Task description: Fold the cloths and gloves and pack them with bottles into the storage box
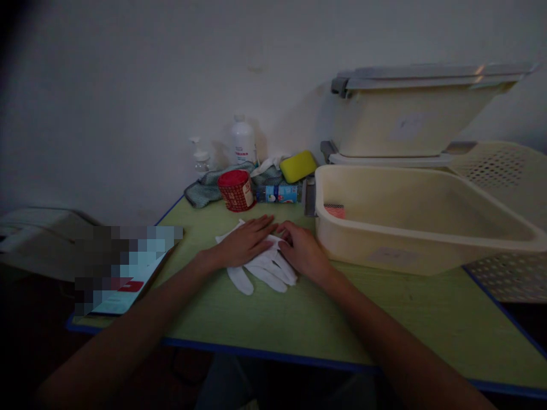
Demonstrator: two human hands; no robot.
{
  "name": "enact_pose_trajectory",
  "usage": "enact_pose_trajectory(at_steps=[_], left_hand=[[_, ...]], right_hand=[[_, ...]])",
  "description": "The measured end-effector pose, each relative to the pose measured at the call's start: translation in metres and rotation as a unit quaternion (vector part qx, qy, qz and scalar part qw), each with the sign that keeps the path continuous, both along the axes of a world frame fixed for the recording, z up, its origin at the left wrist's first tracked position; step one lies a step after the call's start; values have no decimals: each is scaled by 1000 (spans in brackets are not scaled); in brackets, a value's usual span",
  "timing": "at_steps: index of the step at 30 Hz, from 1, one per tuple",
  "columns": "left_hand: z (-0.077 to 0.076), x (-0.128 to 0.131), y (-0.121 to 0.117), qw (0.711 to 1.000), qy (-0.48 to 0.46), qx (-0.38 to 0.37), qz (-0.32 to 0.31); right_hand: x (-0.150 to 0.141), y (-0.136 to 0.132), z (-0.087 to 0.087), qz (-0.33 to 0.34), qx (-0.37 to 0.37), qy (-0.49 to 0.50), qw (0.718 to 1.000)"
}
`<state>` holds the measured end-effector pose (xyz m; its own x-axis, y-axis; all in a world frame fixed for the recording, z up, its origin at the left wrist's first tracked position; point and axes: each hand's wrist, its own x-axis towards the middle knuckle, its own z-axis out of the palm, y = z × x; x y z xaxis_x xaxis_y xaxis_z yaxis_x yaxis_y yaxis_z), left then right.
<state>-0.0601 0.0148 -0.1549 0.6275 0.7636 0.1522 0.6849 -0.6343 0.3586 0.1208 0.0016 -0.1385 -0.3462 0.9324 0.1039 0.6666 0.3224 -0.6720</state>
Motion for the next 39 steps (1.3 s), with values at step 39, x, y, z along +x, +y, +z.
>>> enact_pose_trajectory(at_steps=[39], left_hand=[[-3, -7, 3, 993, 101, 12, 63]], right_hand=[[44, -24, 2, 297, 215, -112, 924]])
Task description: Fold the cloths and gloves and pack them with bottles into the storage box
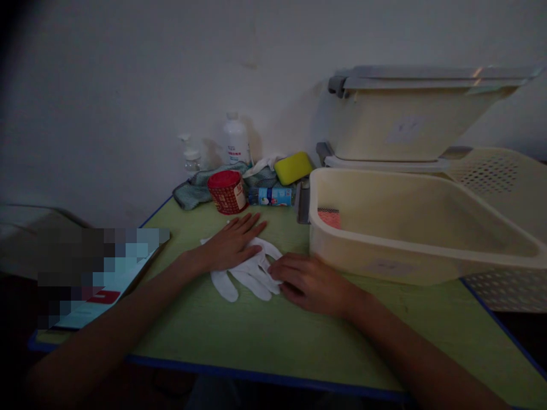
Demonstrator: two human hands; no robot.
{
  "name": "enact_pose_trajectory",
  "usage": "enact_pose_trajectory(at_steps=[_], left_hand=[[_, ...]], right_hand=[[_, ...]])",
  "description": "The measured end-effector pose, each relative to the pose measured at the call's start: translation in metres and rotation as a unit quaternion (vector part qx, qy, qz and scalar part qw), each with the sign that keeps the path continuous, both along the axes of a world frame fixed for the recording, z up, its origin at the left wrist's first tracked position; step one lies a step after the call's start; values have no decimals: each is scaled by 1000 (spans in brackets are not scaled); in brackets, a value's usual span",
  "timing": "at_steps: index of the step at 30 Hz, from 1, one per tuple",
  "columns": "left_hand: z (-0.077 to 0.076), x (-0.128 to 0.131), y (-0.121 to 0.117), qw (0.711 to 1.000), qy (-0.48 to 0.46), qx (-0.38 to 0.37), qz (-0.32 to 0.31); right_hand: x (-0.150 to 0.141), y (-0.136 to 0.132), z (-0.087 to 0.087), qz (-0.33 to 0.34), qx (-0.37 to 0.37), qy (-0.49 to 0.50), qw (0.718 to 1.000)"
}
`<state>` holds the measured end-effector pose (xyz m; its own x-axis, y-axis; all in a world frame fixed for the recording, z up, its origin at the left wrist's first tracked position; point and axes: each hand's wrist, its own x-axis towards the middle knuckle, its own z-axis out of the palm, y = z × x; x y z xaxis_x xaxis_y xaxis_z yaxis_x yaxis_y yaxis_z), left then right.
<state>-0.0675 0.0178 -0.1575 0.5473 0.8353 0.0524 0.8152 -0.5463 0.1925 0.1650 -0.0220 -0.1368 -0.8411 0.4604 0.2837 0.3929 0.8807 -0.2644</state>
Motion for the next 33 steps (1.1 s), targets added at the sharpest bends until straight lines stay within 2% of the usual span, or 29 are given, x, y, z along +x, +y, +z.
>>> enact_pose_trajectory(at_steps=[3, 6, 10, 13, 16, 19, 22, 27, 33], left_hand=[[-1, 0, 1, 1000, -15, -2, 0], [-2, -1, 2, 1000, -29, -4, -1], [-3, -1, 2, 1000, -25, 1, 1], [-1, 0, 2, 1000, -9, 1, 1], [2, 2, 1, 1000, 27, 0, 0], [5, 3, 1, 998, 59, 0, 1], [7, 3, 0, 997, 77, 6, -1], [10, 4, -1, 996, 94, 1, -1], [9, 4, -1, 995, 96, 5, 2]], right_hand=[[1, 0, -4, 10, 93, 19, 995], [3, -2, -1, 2, 131, -1, 991], [5, -6, 5, -6, 142, -55, 988], [5, -9, 6, -23, 121, -82, 989], [5, -11, 5, -43, 87, -88, 991], [5, -12, 4, -55, 88, -75, 992], [5, -13, 6, -36, 117, -43, 992], [3, -16, 9, 35, 146, -3, 989], [-7, -16, 3, 23, 137, -18, 990]])
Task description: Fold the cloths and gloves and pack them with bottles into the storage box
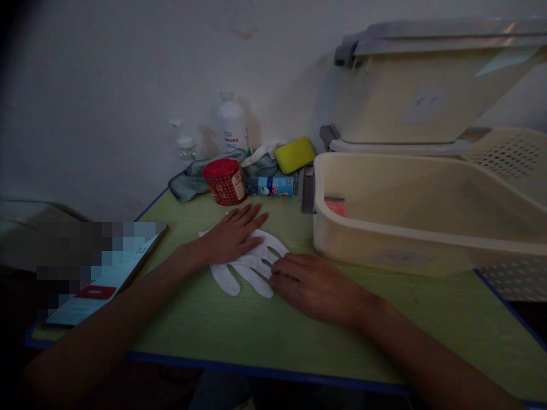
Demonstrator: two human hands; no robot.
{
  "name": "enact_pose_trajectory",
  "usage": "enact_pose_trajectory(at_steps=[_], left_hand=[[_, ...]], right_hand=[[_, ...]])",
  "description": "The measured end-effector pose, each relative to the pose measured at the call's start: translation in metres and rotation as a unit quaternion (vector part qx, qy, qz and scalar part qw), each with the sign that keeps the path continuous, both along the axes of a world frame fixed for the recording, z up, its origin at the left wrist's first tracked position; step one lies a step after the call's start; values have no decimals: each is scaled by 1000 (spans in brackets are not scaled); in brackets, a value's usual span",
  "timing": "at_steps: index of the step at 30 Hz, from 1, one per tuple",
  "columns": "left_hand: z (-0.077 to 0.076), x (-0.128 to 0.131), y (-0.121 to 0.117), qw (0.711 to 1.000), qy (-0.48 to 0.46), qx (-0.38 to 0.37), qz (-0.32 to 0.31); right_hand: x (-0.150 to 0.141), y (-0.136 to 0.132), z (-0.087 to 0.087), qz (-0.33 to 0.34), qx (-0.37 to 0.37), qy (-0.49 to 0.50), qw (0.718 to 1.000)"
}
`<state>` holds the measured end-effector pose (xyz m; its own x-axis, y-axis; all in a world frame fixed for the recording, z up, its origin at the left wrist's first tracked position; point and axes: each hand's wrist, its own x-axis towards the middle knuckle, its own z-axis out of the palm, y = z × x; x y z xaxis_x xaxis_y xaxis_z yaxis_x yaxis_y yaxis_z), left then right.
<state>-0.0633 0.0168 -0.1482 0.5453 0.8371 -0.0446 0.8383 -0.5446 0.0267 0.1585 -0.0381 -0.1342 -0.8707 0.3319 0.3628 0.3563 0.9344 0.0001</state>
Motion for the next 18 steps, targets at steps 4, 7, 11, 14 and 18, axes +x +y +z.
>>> enact_pose_trajectory(at_steps=[4, 7, 11, 14, 18], left_hand=[[-3, -1, 1, 1000, -10, 9, -1], [-4, -1, 2, 1000, -12, 14, 1], [-3, -1, 2, 1000, -9, 4, 1], [-1, 0, 2, 1000, -9, -3, 3], [0, 1, 1, 1000, -12, -4, 5]], right_hand=[[-1, -1, 5, 11, -2, 8, 1000], [0, -4, 9, 4, -12, 1, 1000], [0, -8, 8, 12, -47, -28, 998], [-2, -11, 5, 18, -76, -64, 995], [-4, -9, 4, 21, -109, -95, 989]])
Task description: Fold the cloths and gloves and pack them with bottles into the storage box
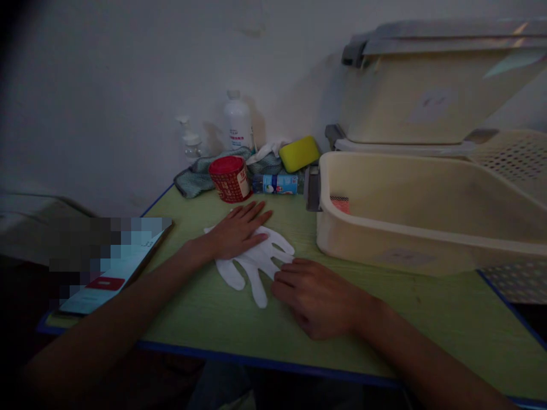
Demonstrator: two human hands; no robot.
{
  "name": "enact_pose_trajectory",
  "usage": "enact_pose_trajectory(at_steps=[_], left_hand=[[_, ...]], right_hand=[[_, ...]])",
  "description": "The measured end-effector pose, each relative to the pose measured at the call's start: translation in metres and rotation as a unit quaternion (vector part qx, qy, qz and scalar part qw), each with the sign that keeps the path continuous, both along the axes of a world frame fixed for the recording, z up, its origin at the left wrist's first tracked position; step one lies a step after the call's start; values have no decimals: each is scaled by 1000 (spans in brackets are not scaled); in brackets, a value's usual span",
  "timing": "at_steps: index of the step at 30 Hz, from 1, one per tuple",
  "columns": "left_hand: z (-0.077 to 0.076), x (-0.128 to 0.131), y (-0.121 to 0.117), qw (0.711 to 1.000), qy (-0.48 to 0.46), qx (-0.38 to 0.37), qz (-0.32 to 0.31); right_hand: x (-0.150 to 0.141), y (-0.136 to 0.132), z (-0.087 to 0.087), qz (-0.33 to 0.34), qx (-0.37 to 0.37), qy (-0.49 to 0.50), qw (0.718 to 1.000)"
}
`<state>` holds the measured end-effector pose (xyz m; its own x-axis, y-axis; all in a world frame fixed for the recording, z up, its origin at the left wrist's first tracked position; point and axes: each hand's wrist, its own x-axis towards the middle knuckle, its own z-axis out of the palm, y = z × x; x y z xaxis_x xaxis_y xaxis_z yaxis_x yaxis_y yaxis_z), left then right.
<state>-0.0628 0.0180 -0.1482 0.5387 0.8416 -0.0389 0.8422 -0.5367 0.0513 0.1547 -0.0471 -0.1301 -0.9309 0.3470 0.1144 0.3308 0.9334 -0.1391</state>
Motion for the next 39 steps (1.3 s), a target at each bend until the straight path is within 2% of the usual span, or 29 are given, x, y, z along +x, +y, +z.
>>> enact_pose_trajectory(at_steps=[4, 11, 16, 19, 22, 29, 33, 39], left_hand=[[-1, 0, 0, 1000, -4, 9, -2], [-1, 0, 0, 1000, -6, 3, 3], [-2, 0, 0, 1000, -9, 4, -1], [-1, 0, 0, 1000, -12, 2, 2], [-1, 0, 0, 1000, -10, 0, 4], [1, 1, -1, 1000, -7, -5, 10], [1, 1, -1, 1000, -8, -6, 10], [0, 1, -1, 1000, -13, 0, 4]], right_hand=[[-2, 2, 2, -5, -14, 4, 1000], [-10, -1, -4, -33, 95, 48, 994], [-13, 0, -7, -3, 118, 50, 992], [-14, -2, -7, 9, 87, 76, 993], [-15, -6, -6, 19, 26, 92, 995], [-15, -13, 2, 57, -124, 57, 989], [-15, -12, 0, 42, -134, 69, 988], [-12, -12, -3, 39, -95, 91, 991]])
